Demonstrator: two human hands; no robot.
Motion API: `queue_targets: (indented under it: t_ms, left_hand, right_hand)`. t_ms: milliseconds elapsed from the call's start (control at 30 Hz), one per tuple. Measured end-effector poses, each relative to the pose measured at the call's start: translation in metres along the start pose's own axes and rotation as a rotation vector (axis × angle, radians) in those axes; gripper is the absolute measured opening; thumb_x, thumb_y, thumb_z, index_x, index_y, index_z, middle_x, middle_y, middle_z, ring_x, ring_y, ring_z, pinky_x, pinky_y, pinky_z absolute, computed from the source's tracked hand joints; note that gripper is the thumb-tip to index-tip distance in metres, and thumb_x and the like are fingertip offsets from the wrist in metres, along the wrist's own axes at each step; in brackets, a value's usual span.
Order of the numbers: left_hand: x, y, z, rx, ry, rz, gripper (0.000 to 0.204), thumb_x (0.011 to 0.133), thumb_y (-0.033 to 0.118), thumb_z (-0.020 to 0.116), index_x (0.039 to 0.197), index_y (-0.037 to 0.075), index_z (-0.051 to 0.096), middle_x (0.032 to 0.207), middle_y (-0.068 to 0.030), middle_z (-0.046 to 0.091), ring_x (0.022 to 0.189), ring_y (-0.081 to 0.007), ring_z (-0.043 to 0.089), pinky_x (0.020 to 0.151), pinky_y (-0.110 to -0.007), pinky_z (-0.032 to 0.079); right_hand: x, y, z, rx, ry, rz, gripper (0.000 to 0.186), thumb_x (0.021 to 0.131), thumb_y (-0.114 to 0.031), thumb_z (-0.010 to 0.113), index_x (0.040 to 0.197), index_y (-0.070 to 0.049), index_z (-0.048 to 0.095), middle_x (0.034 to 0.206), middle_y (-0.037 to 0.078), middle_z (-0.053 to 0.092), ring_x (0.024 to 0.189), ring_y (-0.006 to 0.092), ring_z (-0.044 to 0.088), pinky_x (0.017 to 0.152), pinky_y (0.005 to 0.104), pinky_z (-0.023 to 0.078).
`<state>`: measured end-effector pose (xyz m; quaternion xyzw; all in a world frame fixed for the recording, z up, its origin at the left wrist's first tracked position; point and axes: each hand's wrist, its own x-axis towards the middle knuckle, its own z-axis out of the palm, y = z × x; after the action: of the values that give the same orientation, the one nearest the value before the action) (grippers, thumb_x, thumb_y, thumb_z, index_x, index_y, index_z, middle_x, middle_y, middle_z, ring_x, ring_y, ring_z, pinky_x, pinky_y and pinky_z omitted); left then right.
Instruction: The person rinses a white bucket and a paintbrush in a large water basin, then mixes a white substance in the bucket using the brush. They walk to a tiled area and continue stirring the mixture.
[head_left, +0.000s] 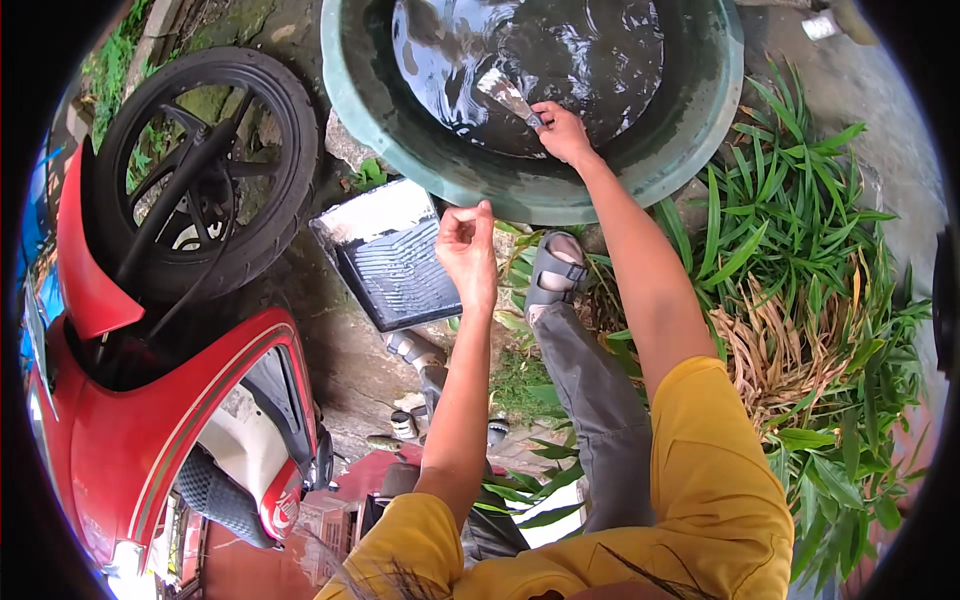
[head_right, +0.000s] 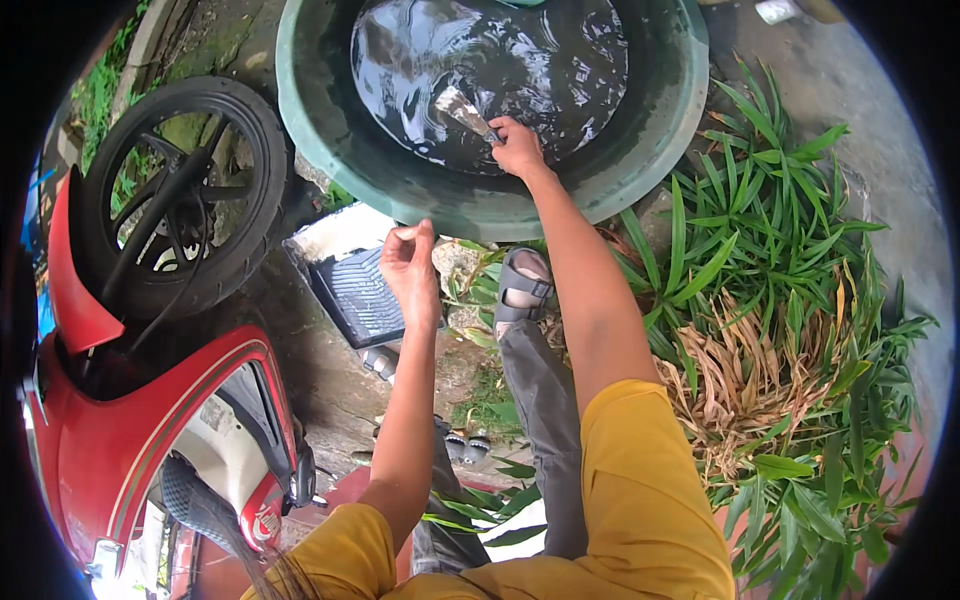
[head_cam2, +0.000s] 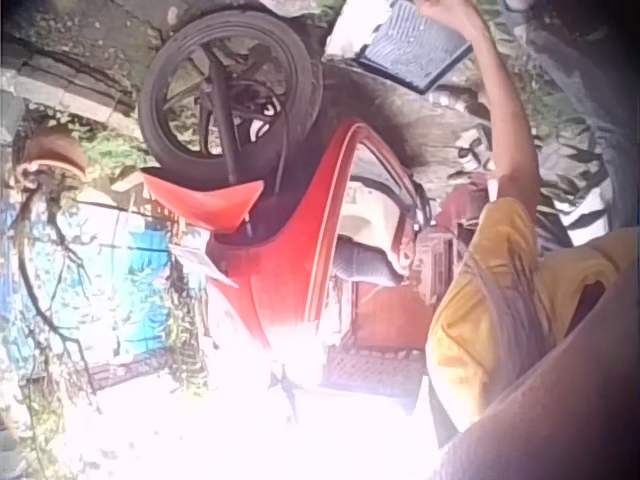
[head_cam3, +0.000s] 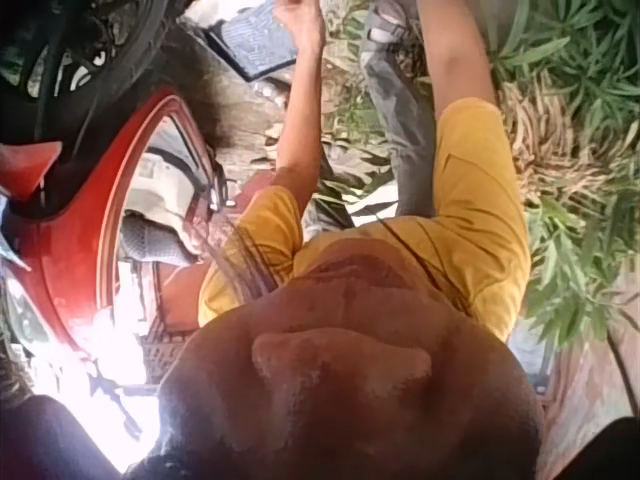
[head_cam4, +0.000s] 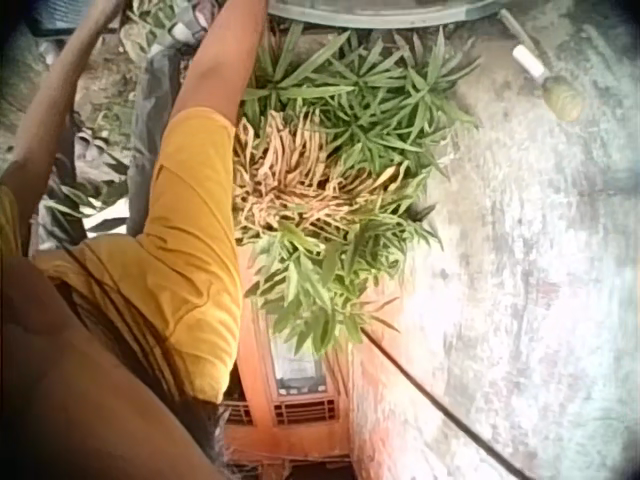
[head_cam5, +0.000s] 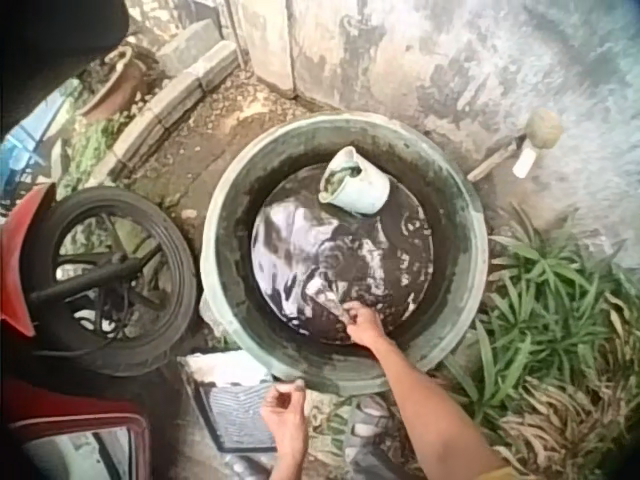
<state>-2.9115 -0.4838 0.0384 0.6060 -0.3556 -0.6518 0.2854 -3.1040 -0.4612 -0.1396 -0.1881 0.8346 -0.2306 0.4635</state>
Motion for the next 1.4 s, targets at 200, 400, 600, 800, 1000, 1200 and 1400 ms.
queue_targets:
  t_ms: [200,400,600,800,1000,1200,1400]
  left_hand:
    - [-0.013,-0.021,-0.042,0.020,0.123,0.037,0.024,0.079,-0.006,0.060,0.093,0.008,0.047,0.080,0.0028,0.046,0.069,-0.0034,0.046,0.065,-0.018,0.038]
    - [-0.002,0.000,0.004,-0.002,-0.022,-0.001,0.014,0.081,-0.002,0.061,0.091,0.003,0.053,0.081,0.0001,0.055,0.072,-0.0058,0.053,0.065,-0.020,0.045]
    - [0.032,0.052,0.162,-0.110,-0.263,-0.006,0.014,0.085,0.007,0.060,0.095,-0.002,0.060,0.080,-0.0040,0.061,0.067,-0.0080,0.056,0.065,-0.022,0.048]
    - [0.050,0.082,0.281,-0.351,-0.700,-0.423,0.035,0.095,0.022,0.037,0.119,-0.002,0.047,0.117,-0.0189,0.054,0.107,-0.0250,0.054,0.092,-0.034,0.044]
    - [0.053,0.098,0.345,-0.383,-0.827,-0.524,0.043,0.097,0.027,0.028,0.127,-0.001,0.040,0.128,-0.0183,0.046,0.113,-0.0259,0.049,0.095,-0.035,0.040]
    - [0.059,0.093,0.368,-0.470,-0.816,-0.557,0.043,0.098,0.027,0.026,0.126,-0.002,0.041,0.124,-0.0190,0.046,0.105,-0.0271,0.051,0.094,-0.037,0.042]
    - [0.069,0.079,0.371,-0.499,-0.810,-0.588,0.041,0.098,0.024,0.025,0.124,-0.003,0.041,0.122,-0.0187,0.047,0.106,-0.0271,0.051,0.094,-0.037,0.042]
  right_hand:
    - [0.004,-0.029,-0.043,0.628,0.247,0.221,0.017,0.084,-0.016,0.060,0.085,0.000,0.061,0.067,0.006,0.061,0.054,0.0164,0.058,0.052,0.0271,0.048]
    - [0.051,-0.080,-0.254,1.462,0.198,-0.163,0.014,0.091,-0.007,0.049,0.099,0.004,0.054,0.086,0.011,0.056,0.075,0.0193,0.056,0.069,0.0310,0.050]
    - [0.002,-0.117,-0.326,1.578,-0.214,-0.366,0.027,0.086,-0.005,0.056,0.108,0.009,0.051,0.094,0.014,0.059,0.090,0.0212,0.059,0.080,0.0280,0.052]
    - [-0.079,-0.113,-0.328,0.520,0.654,-0.348,0.027,0.081,-0.014,0.063,0.106,-0.002,0.059,0.083,0.005,0.061,0.070,0.0107,0.057,0.061,0.0245,0.046]
    - [-0.130,-0.205,-0.389,-0.390,0.994,-0.560,0.041,0.072,-0.028,0.074,0.103,-0.005,0.060,0.073,0.004,0.060,0.062,0.0096,0.053,0.051,0.0254,0.042]
    - [-0.133,-0.238,-0.413,-0.541,0.617,-0.555,0.034,0.069,-0.022,0.069,0.064,0.009,0.055,0.057,0.028,0.049,0.059,0.0423,0.055,0.053,0.0426,0.043]
    - [-0.132,-0.243,-0.422,-0.646,0.430,-0.550,0.030,0.071,-0.020,0.070,0.078,0.007,0.059,0.062,0.025,0.053,0.060,0.0367,0.056,0.056,0.0410,0.042]
